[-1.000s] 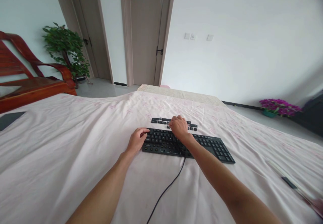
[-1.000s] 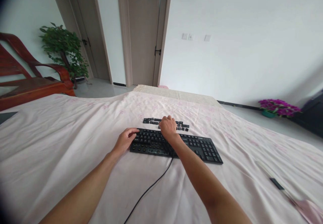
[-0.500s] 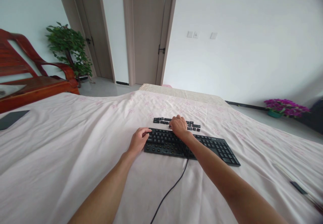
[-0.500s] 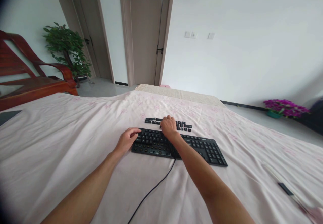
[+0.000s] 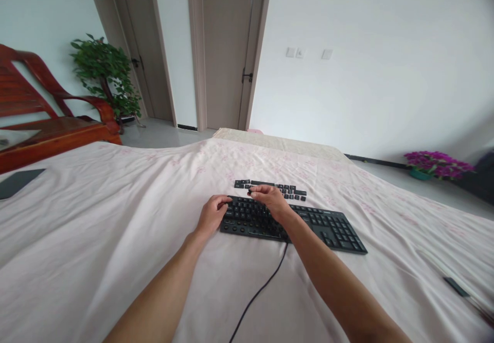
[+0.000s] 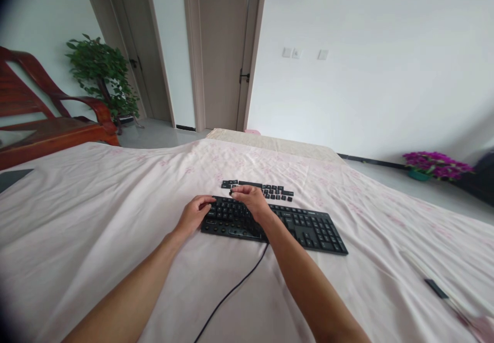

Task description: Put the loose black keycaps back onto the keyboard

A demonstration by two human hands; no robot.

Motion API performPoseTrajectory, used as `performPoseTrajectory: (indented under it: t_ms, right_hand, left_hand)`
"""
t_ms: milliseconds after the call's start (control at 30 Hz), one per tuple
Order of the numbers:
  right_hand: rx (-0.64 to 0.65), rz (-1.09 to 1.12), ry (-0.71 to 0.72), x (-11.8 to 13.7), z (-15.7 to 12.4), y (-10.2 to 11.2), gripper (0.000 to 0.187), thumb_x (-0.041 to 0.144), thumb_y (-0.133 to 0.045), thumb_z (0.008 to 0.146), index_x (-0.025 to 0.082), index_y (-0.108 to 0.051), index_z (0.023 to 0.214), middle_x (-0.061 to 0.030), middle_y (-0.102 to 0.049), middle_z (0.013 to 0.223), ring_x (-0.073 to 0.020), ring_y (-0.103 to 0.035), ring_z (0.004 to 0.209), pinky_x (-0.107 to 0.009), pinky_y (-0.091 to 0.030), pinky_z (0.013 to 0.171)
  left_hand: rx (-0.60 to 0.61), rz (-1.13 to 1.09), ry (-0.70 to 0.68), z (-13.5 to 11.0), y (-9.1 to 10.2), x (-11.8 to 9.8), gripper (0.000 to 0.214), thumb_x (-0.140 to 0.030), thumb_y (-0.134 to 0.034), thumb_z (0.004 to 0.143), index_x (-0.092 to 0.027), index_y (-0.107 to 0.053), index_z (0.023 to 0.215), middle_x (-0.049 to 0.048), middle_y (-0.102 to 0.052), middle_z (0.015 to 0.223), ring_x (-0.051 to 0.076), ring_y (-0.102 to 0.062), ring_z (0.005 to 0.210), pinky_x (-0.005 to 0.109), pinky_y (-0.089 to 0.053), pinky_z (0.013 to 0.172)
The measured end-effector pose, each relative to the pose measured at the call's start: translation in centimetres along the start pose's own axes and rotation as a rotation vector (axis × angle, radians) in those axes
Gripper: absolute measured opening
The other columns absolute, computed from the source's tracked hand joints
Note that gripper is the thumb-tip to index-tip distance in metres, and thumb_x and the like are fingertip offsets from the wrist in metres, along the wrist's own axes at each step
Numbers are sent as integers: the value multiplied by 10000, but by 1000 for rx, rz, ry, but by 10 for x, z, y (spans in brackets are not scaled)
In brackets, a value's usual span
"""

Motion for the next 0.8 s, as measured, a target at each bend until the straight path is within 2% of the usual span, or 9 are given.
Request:
performPoseTrajectory:
  t_ms: [200, 400, 633, 800]
  right_hand:
    - [196, 500, -119, 1, -33, -17, 313, 321, -864, 581, 179, -706, 811, -26, -689, 831, -84, -528, 642, -182, -328, 501]
    - [336, 717, -106, 6, -48, -29, 301, 306, -874, 598, 170, -673, 775, -10, -621, 781, -76, -483, 655, -170, -281, 481]
    - [370, 894, -177, -3, -58, -41, 302, 260, -873, 609, 175, -654, 799, 1, -617, 806, -71, -486, 663, -165, -289, 492]
    - [353, 957, -221, -2, -63, -47, 432, 240, -867, 619, 214, -659, 996, 11, -629, 823, -69, -507, 670, -164, -296, 500]
  left_hand:
    - [-2, -25, 17, 0, -1, 1, 233, -149, -548, 787, -199, -721, 935, 66, -654, 1099, 178, -620, 1049, 333, -474, 979]
    - [6, -17, 28, 0, -1, 3, 244, -159, -547, 779, -197, -721, 945, 67, -653, 1111, 184, -622, 1055, 330, -483, 965]
    - [18, 5, 21, 0, -1, 5, 249, -175, -545, 785, -198, -716, 964, 62, -657, 1125, 184, -626, 1044, 325, -485, 954]
    - [18, 28, 15, 1, -1, 4, 247, -184, -543, 791, -198, -714, 968, 64, -655, 1125, 190, -624, 1043, 322, -493, 937]
Point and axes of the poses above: each hand's wrist, its own z-axis towards the middle knuckle, its own y-axis out of the back of the hand, x = y × z, the point moved 2 cm from there along z, towards the middle knuckle
